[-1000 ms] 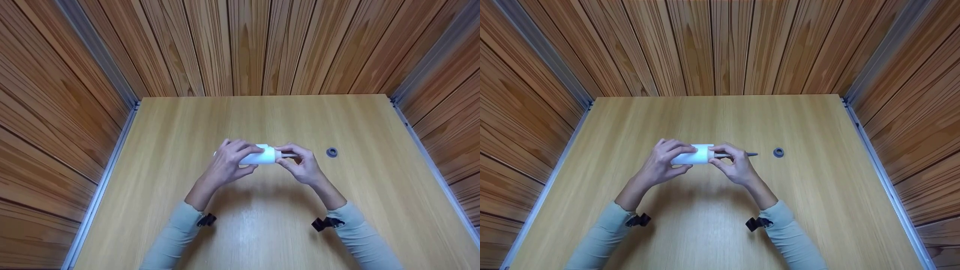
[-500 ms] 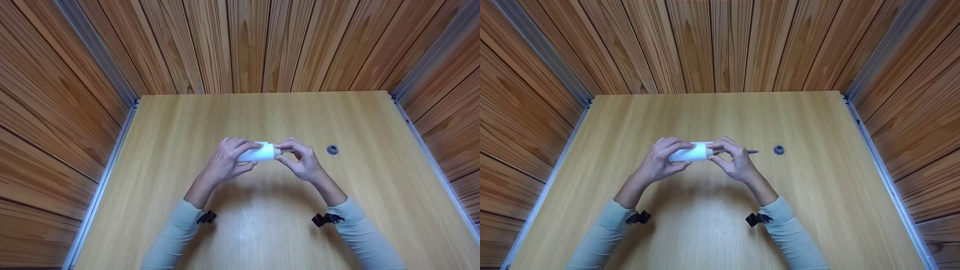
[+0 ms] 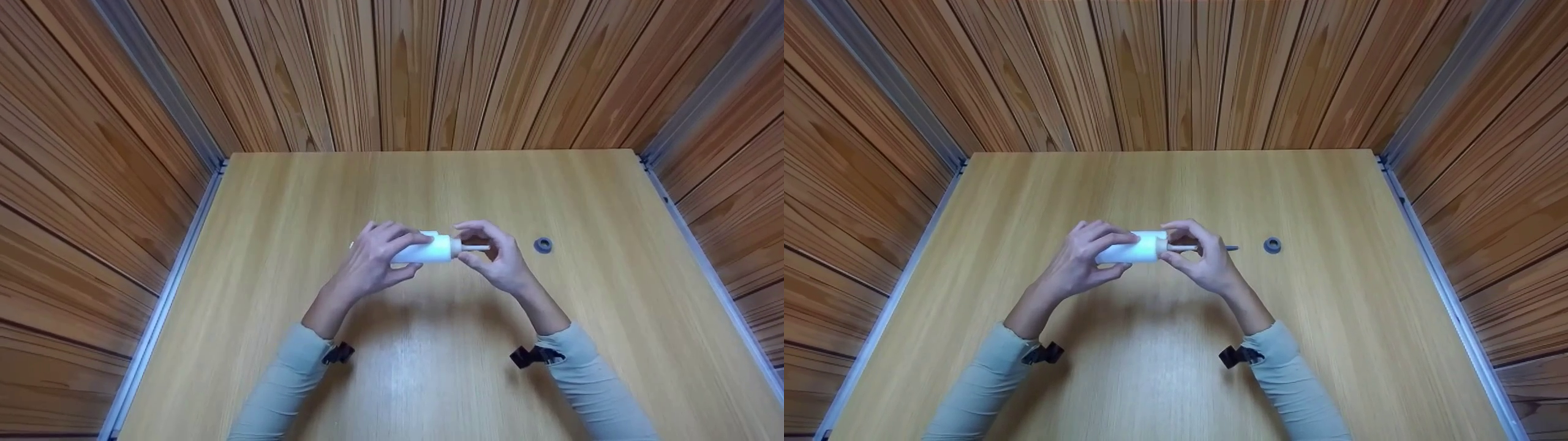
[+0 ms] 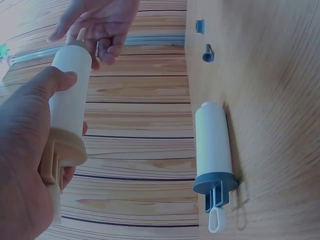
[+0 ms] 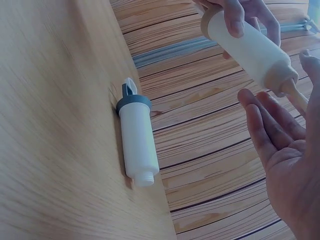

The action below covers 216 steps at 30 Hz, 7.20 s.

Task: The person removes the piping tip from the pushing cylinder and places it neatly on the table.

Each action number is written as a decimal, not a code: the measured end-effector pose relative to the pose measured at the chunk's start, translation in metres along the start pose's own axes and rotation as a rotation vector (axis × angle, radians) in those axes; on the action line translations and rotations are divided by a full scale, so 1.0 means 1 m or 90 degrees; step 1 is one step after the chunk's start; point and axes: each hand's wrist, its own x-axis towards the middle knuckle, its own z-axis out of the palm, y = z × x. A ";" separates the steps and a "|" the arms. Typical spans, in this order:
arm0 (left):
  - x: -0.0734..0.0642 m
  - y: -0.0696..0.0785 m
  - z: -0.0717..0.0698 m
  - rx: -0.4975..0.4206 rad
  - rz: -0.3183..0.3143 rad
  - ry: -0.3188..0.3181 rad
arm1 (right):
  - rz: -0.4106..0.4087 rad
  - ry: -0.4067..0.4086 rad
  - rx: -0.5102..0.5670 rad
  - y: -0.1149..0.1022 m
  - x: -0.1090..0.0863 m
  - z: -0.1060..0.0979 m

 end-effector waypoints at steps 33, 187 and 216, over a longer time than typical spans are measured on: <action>-0.005 0.000 0.003 0.002 -0.013 -0.017 | -0.026 -0.014 0.011 0.005 -0.007 0.000; -0.005 0.002 0.006 -0.017 -0.016 -0.006 | 0.021 0.008 0.013 -0.001 -0.007 0.003; -0.004 0.004 0.002 -0.009 -0.021 -0.012 | -0.007 -0.009 0.043 -0.002 -0.007 0.007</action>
